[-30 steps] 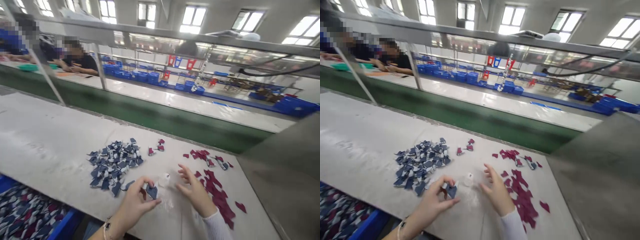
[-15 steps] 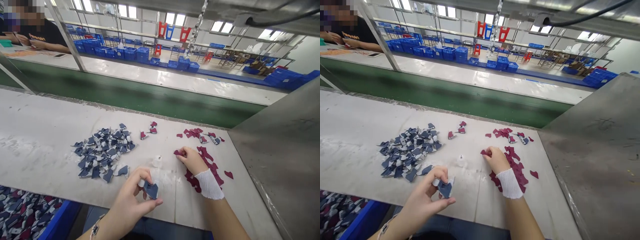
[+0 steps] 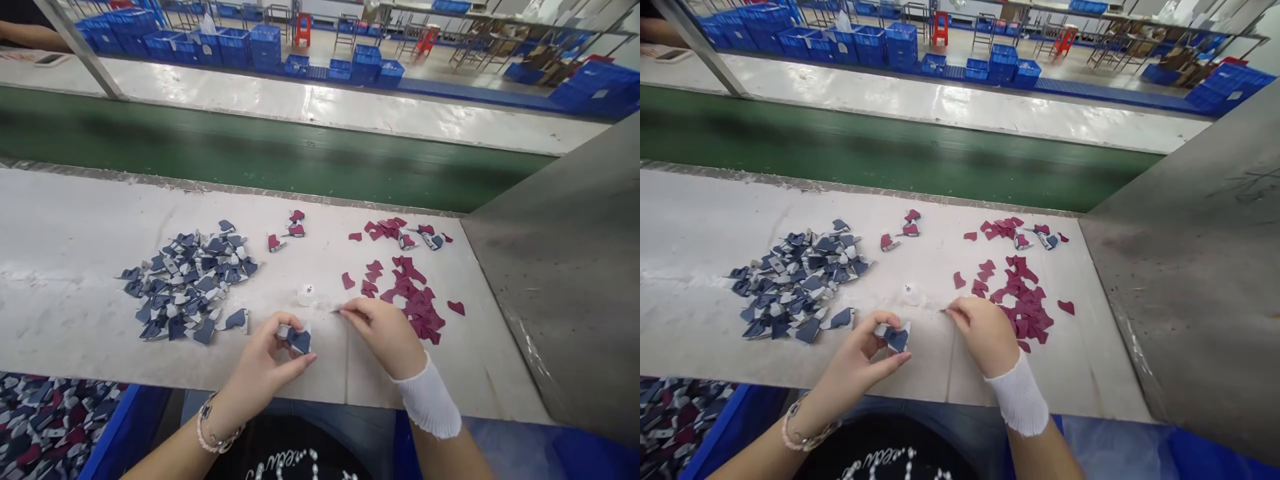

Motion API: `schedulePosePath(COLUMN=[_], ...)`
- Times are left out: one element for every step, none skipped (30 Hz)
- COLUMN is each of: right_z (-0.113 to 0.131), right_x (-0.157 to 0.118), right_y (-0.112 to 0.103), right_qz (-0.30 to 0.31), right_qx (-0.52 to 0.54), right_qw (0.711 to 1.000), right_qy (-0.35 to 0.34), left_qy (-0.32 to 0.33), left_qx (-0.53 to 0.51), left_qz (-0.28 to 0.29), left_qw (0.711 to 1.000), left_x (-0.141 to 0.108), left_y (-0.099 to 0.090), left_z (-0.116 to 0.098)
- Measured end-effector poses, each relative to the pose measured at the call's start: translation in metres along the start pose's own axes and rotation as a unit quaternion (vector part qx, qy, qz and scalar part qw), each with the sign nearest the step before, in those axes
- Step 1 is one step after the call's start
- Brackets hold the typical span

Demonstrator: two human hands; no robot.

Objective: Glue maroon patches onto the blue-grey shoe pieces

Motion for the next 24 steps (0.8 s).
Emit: schedulePosePath(right_z=[-0.003, -0.005, -0.007, -0.008, -0.009, -0.008, -0.008, -0.007, -0.006, -0.005, -0.005, -0.004, -0.004, -0.003, -0.001, 0.001, 0.004, 0.007, 0.010, 0.013, 0.015, 0.017, 0.018, 0.019], right_x=[-0.002, -0.004, -0.005, -0.005, -0.005, -0.003, 0.000, 0.003, 0.007, 0.011, 0.015, 0.017, 0.019, 0.019, 0.018, 0.015, 0.011, 0.006, 0.000, -0.005, -0.011, -0.015, -0.019, -0.021], right_y=[0.005, 0.009, 0.012, 0.014, 0.015, 0.017, 0.019, 0.021, 0.024, 0.027, 0.029, 0.031, 0.032, 0.032, 0.031, 0.028, 0.026, 0.023, 0.020, 0.019, 0.020, 0.021, 0.024, 0.028], right_qz=[0.001, 0.001, 0.000, -0.001, -0.002, -0.001, 0.001, 0.006, 0.012, 0.019, 0.027, 0.035, 0.041, 0.046, 0.049, 0.052, 0.057, 0.061, 0.068, 0.076, 0.086, 0.095, 0.103, 0.105], right_qx=[-0.008, -0.013, -0.015, -0.015, -0.013, -0.011, -0.009, -0.007, -0.004, -0.001, 0.004, 0.011, 0.020, 0.032, 0.046, 0.063, 0.079, 0.103, 0.144, 0.200, 0.267, 0.337, 0.400, 0.444], right_qw=[1.000, 1.000, 1.000, 1.000, 1.000, 1.000, 1.000, 1.000, 1.000, 1.000, 1.000, 0.999, 0.999, 0.998, 0.998, 0.997, 0.995, 0.993, 0.987, 0.977, 0.960, 0.936, 0.909, 0.888], right_qy=[0.001, 0.002, 0.002, 0.001, -0.002, -0.005, -0.009, -0.012, -0.014, -0.015, -0.015, -0.014, -0.012, -0.009, -0.005, -0.002, -0.001, 0.001, 0.006, 0.014, 0.025, 0.037, 0.046, 0.051], left_qy=[0.000, -0.001, -0.001, -0.002, -0.002, -0.002, 0.000, 0.006, 0.016, 0.029, 0.043, 0.057, 0.070, 0.081, 0.088, 0.093, 0.095, 0.093, 0.090, 0.087, 0.088, 0.094, 0.106, 0.123], left_qx=[0.009, 0.019, 0.029, 0.040, 0.052, 0.062, 0.073, 0.086, 0.103, 0.123, 0.144, 0.164, 0.176, 0.181, 0.178, 0.168, 0.153, 0.138, 0.123, 0.113, 0.107, 0.109, 0.120, 0.138], left_qz=[-0.007, -0.012, -0.017, -0.020, -0.022, -0.021, -0.019, -0.019, -0.021, -0.026, -0.033, -0.041, -0.052, -0.062, -0.075, -0.085, -0.091, -0.093, -0.091, -0.089, -0.089, -0.094, -0.103, -0.113], left_qw=[1.000, 1.000, 0.999, 0.999, 0.998, 0.998, 0.997, 0.996, 0.994, 0.992, 0.988, 0.984, 0.980, 0.978, 0.977, 0.978, 0.979, 0.982, 0.984, 0.986, 0.986, 0.985, 0.982, 0.976], left_x=[0.002, 0.003, 0.004, 0.005, 0.005, 0.005, 0.005, 0.005, 0.005, 0.005, 0.004, 0.004, 0.004, 0.004, 0.005, 0.005, 0.007, 0.008, 0.010, 0.011, 0.013, 0.014, 0.014, 0.015], left_y=[0.000, 0.001, 0.000, 0.000, 0.000, -0.001, -0.001, -0.002, -0.003, -0.004, -0.005, -0.006, -0.007, -0.008, -0.008, -0.008, -0.008, -0.007, -0.005, -0.003, -0.001, 0.001, 0.002, 0.003], left_z=[0.002, 0.005, 0.008, 0.010, 0.012, 0.014, 0.015, 0.016, 0.016, 0.015, 0.014, 0.013, 0.012, 0.011, 0.011, 0.011, 0.011, 0.012, 0.014, 0.015, 0.016, 0.016, 0.015, 0.013])
Point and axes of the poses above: each hand's wrist, its own x-axis towards the middle knuckle, its own y-axis out of the palm, z = x × y, the point moved 5 cm from there along x, towards the middle knuckle, and after that the axes turned 9 degrees about x, right-handed, at the moved point
